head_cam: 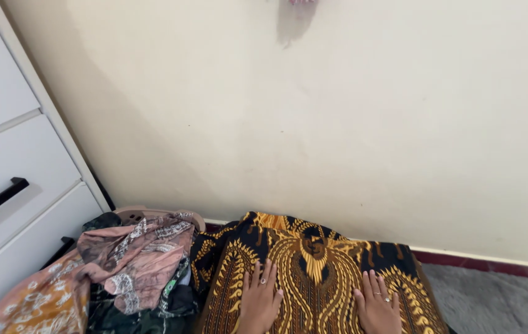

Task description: Ironing and smoothing out a batik shirt on a flat surface on the floor.

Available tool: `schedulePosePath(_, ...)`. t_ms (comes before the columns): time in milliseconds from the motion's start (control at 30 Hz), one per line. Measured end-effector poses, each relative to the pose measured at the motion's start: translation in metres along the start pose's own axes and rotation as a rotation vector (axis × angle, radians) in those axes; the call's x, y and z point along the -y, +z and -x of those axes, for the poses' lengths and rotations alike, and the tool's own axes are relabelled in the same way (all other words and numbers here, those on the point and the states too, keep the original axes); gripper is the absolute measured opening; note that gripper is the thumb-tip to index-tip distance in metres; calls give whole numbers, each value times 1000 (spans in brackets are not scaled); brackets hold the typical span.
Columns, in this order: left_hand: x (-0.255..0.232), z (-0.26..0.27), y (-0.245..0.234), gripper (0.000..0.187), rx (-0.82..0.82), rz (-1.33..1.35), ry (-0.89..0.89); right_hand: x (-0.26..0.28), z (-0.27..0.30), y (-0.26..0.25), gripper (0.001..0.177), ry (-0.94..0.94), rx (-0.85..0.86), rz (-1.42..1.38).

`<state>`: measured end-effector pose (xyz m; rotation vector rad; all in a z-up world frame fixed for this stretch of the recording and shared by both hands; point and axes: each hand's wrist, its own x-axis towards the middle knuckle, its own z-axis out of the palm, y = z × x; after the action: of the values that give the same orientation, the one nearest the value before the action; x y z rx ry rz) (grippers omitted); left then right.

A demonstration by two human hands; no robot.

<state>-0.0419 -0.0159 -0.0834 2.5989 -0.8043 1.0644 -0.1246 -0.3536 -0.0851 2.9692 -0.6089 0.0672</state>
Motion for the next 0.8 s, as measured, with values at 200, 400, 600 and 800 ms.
schedulePosePath(200, -26, -11, -82, 71, 939, 190, -325, -2, 50, -5, 77, -10, 129, 66)
schedulePosePath(400, -78, -55, -136, 72, 1038, 179, -437, 7, 93, -50, 71, -196, 123, 35)
schedulePosePath(600, -159, -44, -110, 72, 866, 446, -256, 0, 93, -40, 61, -128, 86, -7)
schedulePosePath(800, -186, -30, -106, 68, 858, 394, -229, -23, 111, -49, 62, -38, 115, -27)
